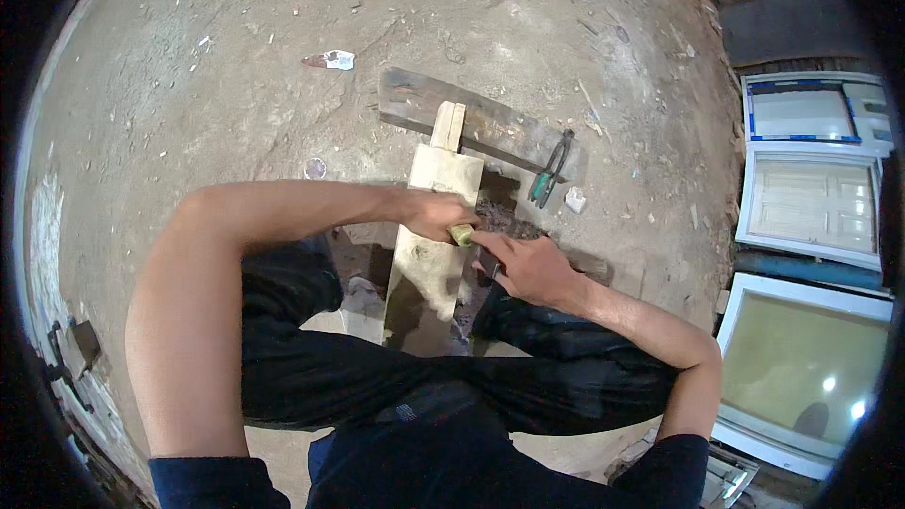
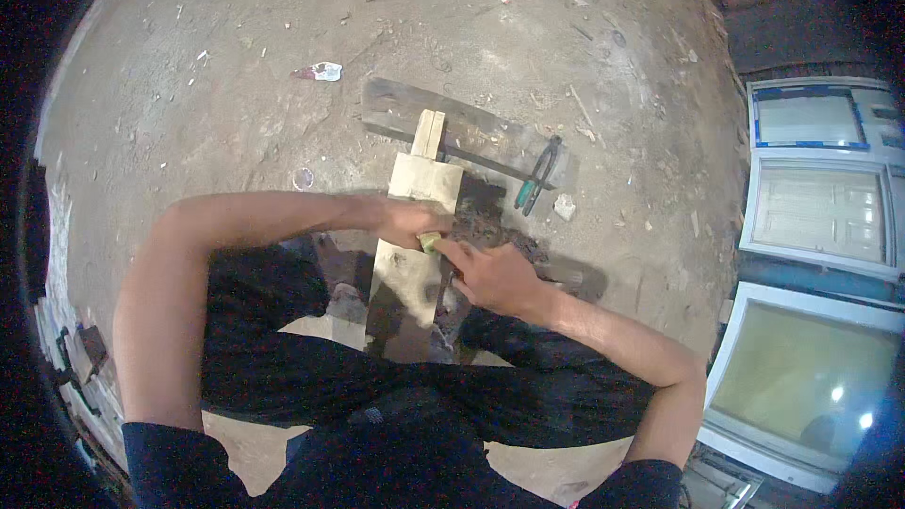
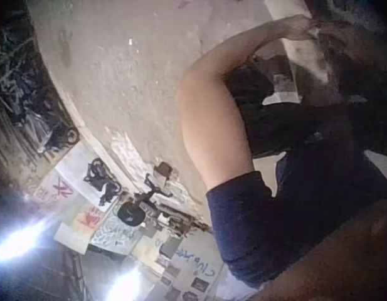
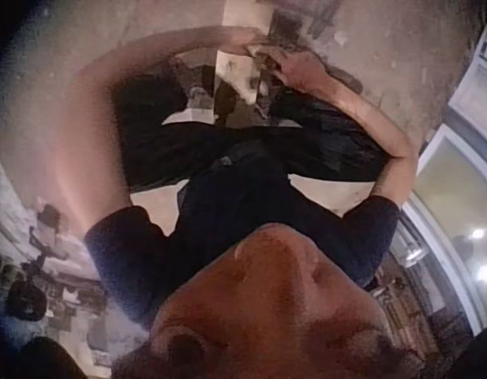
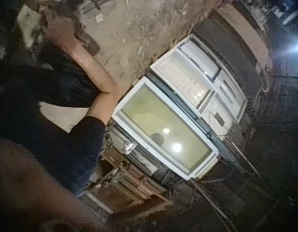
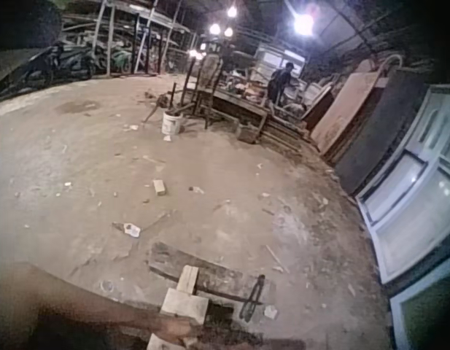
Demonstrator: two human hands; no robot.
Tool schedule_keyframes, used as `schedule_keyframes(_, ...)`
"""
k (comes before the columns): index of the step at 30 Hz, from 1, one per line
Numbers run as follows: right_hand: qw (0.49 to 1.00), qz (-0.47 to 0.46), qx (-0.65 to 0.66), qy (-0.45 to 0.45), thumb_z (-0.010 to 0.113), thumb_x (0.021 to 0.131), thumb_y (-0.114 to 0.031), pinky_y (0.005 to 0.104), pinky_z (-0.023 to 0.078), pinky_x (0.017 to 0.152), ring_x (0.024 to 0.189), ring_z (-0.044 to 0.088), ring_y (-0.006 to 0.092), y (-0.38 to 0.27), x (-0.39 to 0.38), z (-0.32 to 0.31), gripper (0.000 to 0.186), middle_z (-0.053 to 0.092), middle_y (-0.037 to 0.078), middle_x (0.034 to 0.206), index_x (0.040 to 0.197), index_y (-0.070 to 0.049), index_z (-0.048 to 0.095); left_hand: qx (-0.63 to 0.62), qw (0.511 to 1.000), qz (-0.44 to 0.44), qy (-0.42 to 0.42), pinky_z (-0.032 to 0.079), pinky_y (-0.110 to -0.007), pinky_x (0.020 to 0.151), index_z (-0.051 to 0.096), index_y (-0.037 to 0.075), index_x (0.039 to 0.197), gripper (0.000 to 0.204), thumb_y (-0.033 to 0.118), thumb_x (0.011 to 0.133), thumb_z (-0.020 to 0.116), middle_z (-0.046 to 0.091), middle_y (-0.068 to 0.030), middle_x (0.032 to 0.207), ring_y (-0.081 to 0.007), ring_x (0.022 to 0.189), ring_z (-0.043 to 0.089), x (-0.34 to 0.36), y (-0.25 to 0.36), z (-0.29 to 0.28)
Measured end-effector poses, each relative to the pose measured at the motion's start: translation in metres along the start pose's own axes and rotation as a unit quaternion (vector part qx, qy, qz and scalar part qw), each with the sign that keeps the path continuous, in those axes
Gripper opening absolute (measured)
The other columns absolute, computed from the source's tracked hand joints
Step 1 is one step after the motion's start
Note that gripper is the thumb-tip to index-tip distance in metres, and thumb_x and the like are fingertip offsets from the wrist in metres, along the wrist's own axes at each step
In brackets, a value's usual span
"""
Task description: The person sharpens a metal tool bit against a file and then uses a hammer and a punch to drive a component into a wooden block.
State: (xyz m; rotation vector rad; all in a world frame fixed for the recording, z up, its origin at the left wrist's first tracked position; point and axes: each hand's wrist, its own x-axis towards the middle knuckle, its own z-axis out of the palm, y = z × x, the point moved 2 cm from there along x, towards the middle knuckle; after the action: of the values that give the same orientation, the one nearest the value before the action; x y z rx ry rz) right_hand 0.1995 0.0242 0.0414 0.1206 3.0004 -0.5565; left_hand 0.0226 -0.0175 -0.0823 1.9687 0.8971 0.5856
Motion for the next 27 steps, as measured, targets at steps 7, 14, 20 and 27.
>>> schedule_keyframes(7, 0.995, 0.045, -0.024, -0.084, 0.063, 0.088, -0.029, 0.0432, 0.053, 0.051, 0.064, 0.066, 0.0326, 0.010, -0.004, 0.008, 0.047, 0.067, 0.011, 0.088, 0.128, -0.012, 0.046, -0.022, 1.000, -0.004, 0.011, 0.047, -0.048, 0.077, 0.055, -0.002, 0.101, 0.029, 0.009, 0.075, 0.064, 0.063, -0.0224, 0.093, -0.0421, 0.091, 0.060, 0.001, -0.009, -0.001)
schedule_keyframes(14, 0.988, 0.068, 0.133, -0.029, 0.061, 0.091, -0.031, 0.0442, 0.054, 0.054, 0.066, 0.067, 0.0361, -0.003, 0.003, -0.010, 0.045, 0.068, 0.012, 0.087, 0.128, -0.012, 0.045, -0.010, 0.999, 0.039, 0.035, 0.047, -0.048, 0.079, 0.056, -0.002, 0.103, 0.030, 0.010, 0.076, 0.064, 0.063, -0.0218, 0.094, -0.0418, 0.093, 0.060, -0.002, -0.028, 0.012)
schedule_keyframes(20, 0.981, -0.025, 0.194, -0.008, 0.058, 0.093, -0.031, 0.0464, 0.054, 0.058, 0.069, 0.066, 0.0393, 0.010, 0.004, -0.005, 0.043, 0.068, 0.013, 0.083, 0.130, -0.013, 0.045, -0.030, 0.999, 0.016, -0.001, 0.046, -0.048, 0.082, 0.054, -0.001, 0.104, 0.032, 0.010, 0.076, 0.065, 0.061, -0.0215, 0.095, -0.0416, 0.095, 0.059, -0.003, -0.006, -0.002)
schedule_keyframes(27, 0.979, -0.177, 0.085, 0.060, 0.061, 0.089, -0.029, 0.0416, 0.052, 0.051, 0.055, 0.063, 0.0337, 0.009, -0.002, -0.011, 0.043, 0.065, 0.013, 0.084, 0.124, -0.008, 0.047, -0.042, 0.997, -0.036, -0.045, 0.045, -0.048, 0.088, 0.052, 0.001, 0.116, 0.041, 0.010, 0.077, 0.064, 0.058, -0.0230, 0.107, -0.0413, 0.105, 0.055, 0.003, -0.012, 0.002)
